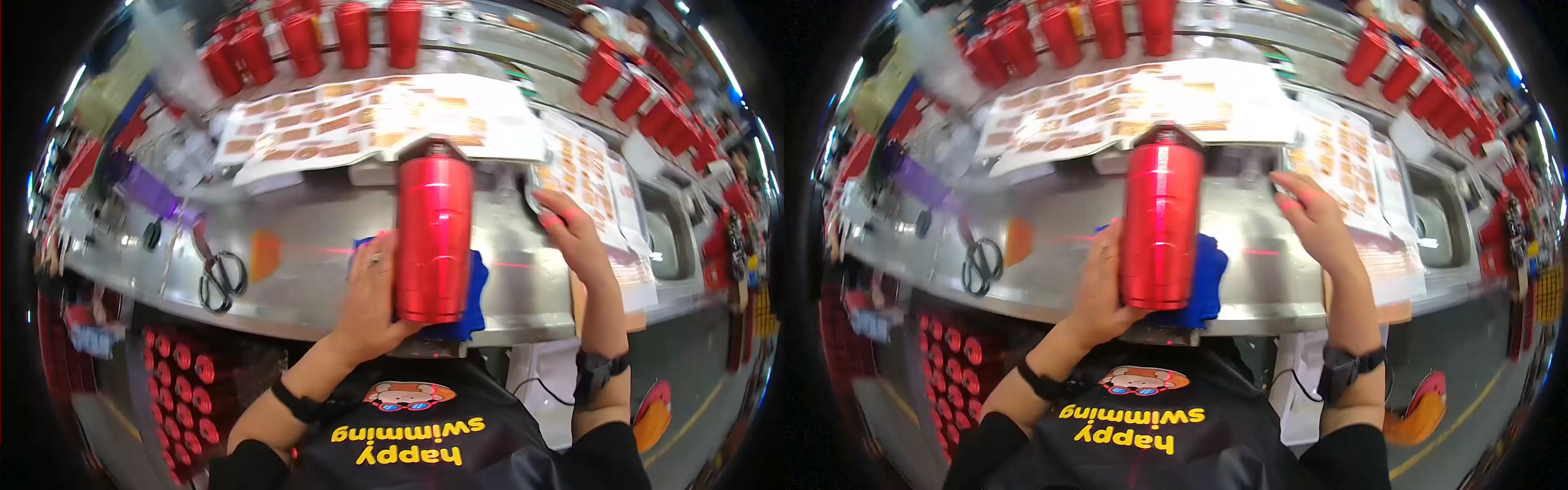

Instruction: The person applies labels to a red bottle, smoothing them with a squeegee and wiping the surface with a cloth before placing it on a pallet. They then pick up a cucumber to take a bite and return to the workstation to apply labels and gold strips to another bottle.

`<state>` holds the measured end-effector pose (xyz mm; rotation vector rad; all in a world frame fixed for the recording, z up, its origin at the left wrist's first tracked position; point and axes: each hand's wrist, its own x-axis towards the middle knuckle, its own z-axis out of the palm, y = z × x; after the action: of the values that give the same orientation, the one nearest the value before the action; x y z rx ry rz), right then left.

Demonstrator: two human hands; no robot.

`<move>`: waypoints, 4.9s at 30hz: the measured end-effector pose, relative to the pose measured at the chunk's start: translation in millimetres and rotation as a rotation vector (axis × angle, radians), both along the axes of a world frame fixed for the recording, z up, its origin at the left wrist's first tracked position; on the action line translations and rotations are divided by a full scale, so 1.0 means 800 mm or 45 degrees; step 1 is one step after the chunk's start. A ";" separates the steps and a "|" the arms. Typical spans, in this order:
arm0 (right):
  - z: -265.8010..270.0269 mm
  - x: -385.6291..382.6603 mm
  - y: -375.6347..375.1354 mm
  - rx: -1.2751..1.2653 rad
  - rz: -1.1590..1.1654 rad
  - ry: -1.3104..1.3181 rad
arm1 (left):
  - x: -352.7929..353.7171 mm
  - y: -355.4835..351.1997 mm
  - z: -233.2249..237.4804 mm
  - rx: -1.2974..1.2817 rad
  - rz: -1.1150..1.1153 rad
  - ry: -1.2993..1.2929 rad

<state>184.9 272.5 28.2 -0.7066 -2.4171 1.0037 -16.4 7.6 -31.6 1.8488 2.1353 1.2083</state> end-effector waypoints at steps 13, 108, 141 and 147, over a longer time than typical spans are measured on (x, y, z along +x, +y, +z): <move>-0.002 -0.039 -0.057 0.550 0.628 -0.130 | 0.006 0.022 -0.033 0.425 0.174 -0.051; -0.030 0.103 0.082 0.818 -0.083 -0.294 | -0.012 -0.042 0.018 -0.204 -0.093 -0.341; 0.090 0.013 0.021 0.289 0.118 0.257 | 0.032 0.092 0.138 0.173 -0.246 0.176; 0.044 -0.025 0.238 0.276 -0.207 -0.252 | -0.018 0.045 0.102 0.130 -0.060 -0.051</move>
<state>164.6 463.3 63.5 -0.9435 -2.5360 0.6217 -30.6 43.5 49.8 1.8856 2.0343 1.3555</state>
